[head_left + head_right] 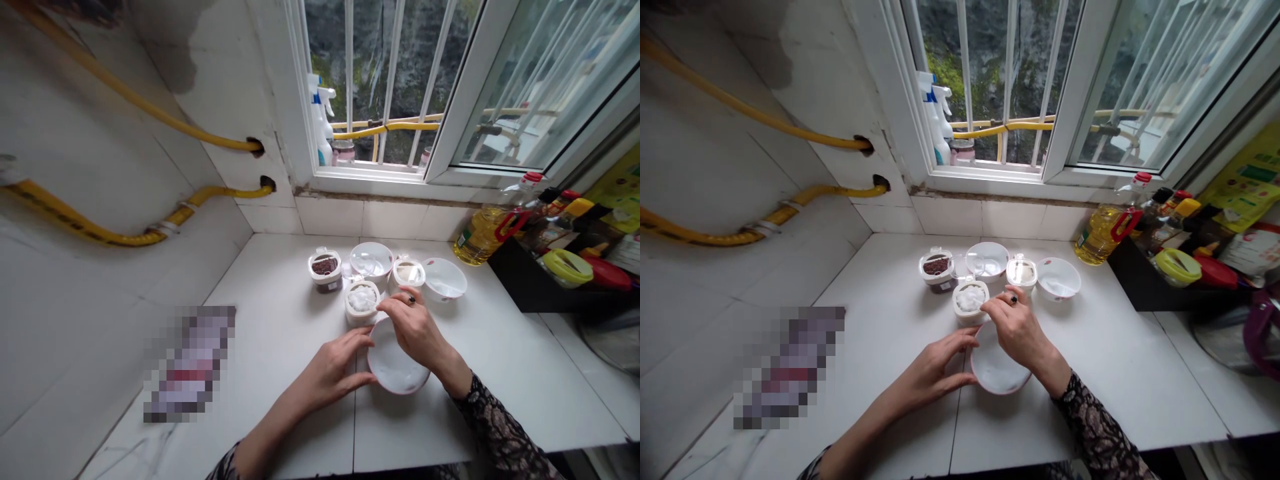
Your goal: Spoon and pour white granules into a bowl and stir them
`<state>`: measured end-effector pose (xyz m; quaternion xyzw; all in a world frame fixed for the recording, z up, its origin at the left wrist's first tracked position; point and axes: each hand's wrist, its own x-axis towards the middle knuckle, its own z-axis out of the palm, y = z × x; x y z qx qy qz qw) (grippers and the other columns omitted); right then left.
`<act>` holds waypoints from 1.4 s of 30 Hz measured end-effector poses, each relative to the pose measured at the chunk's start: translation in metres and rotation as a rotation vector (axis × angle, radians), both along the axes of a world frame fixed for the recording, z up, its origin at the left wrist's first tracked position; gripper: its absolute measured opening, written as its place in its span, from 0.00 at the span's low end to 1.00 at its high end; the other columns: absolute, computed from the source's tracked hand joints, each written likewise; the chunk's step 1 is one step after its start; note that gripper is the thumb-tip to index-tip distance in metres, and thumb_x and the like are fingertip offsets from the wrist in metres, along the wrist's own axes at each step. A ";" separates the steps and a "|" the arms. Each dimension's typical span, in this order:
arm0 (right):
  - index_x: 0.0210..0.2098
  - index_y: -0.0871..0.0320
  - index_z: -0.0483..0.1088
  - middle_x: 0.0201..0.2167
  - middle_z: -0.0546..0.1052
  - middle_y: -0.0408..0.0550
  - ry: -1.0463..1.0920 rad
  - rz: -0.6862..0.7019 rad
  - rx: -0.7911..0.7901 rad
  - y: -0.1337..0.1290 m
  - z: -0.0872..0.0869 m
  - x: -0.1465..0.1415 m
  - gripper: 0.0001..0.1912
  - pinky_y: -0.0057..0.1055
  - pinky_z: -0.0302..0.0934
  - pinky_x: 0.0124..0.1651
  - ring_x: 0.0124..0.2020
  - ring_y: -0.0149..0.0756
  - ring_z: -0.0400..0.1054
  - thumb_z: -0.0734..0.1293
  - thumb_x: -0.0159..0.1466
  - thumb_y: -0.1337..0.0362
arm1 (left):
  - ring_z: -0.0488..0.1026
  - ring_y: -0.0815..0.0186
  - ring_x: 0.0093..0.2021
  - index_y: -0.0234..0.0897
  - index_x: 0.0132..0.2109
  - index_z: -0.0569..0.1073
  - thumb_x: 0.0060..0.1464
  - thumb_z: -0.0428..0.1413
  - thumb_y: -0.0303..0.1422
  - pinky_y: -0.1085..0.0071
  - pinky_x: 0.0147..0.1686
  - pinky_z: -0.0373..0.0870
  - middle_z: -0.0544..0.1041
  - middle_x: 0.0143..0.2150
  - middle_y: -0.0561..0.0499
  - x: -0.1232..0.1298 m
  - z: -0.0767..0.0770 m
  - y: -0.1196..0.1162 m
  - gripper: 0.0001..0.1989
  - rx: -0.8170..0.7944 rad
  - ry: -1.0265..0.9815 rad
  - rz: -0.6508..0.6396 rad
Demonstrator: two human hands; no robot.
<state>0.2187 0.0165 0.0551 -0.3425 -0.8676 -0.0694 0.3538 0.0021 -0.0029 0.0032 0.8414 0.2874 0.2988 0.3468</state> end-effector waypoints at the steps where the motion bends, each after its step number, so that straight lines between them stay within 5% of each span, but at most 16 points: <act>1: 0.47 0.56 0.68 0.36 0.80 0.47 0.006 -0.002 0.008 0.000 0.000 0.000 0.20 0.44 0.58 0.57 0.38 0.37 0.73 0.54 0.64 0.80 | 0.70 0.52 0.62 0.40 0.52 0.69 0.58 0.61 0.44 0.57 0.55 0.72 0.73 0.59 0.39 0.000 0.000 0.000 0.19 0.002 0.000 -0.001; 36: 0.50 0.57 0.67 0.36 0.80 0.49 0.144 -0.022 0.010 -0.002 -0.008 -0.006 0.17 0.44 0.62 0.55 0.37 0.38 0.74 0.57 0.66 0.78 | 0.70 0.53 0.62 0.39 0.52 0.68 0.59 0.60 0.43 0.59 0.56 0.72 0.73 0.60 0.39 0.000 0.001 0.000 0.19 0.026 0.007 -0.002; 42: 0.42 0.55 0.70 0.32 0.80 0.47 0.420 -0.034 -0.216 -0.009 0.008 0.007 0.11 0.42 0.63 0.51 0.36 0.38 0.73 0.60 0.68 0.74 | 0.70 0.53 0.62 0.40 0.53 0.68 0.59 0.60 0.42 0.58 0.56 0.72 0.72 0.62 0.40 -0.001 0.002 -0.001 0.19 0.001 0.018 -0.002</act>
